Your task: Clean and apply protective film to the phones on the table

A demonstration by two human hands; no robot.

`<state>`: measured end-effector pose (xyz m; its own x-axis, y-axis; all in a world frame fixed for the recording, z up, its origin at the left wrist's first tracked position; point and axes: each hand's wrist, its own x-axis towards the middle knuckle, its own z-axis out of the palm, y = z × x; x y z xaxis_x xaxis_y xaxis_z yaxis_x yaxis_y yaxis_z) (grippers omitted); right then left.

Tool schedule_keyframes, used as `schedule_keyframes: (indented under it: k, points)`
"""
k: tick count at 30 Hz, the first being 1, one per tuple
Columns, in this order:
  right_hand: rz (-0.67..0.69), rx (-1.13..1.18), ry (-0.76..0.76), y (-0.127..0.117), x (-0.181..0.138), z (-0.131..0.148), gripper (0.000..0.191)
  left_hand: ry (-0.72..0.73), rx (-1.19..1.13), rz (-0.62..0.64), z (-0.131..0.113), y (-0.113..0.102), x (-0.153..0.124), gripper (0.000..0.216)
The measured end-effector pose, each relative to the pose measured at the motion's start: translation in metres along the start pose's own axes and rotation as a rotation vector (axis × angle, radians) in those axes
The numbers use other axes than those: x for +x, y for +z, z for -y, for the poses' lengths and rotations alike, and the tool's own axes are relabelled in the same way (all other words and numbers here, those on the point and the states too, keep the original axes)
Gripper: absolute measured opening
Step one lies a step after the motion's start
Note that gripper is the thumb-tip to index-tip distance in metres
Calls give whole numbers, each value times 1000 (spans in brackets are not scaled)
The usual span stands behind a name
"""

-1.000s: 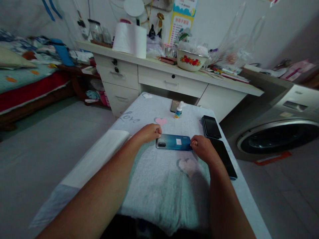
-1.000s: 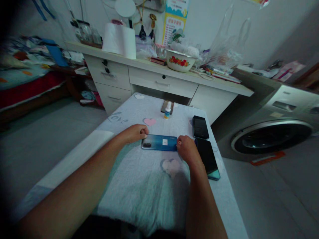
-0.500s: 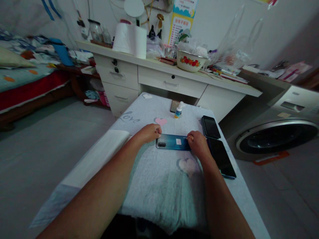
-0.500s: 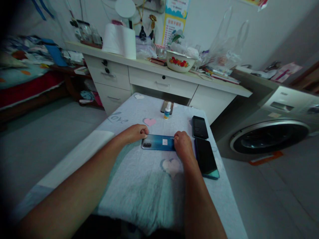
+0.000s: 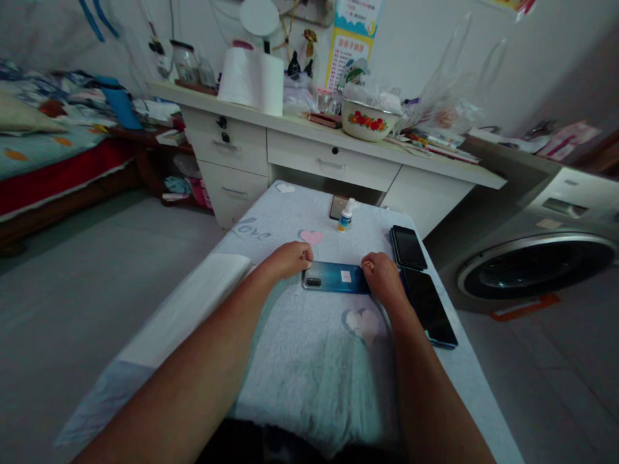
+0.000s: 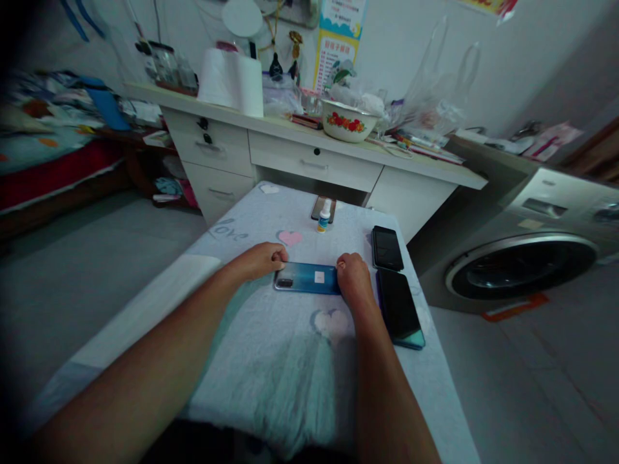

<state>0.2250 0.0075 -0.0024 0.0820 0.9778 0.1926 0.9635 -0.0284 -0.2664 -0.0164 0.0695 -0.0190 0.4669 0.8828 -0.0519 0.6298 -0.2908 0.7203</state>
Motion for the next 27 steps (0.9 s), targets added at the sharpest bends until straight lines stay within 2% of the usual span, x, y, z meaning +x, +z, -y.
schedule_keyframes:
  k: [8,16,19,27]
  points:
    - [56,4,-47,-3,-8,15,21,0,4,-7,0,0,-1,12]
    - [158,45,-190,-1,-16,35,20,11,13,-6,-2,-1,-1,13]
    - [163,45,-186,-5,-18,31,21,15,0,-9,0,0,0,13]
    - [159,29,-64,-18,-16,4,18,18,-6,-11,1,0,0,11]
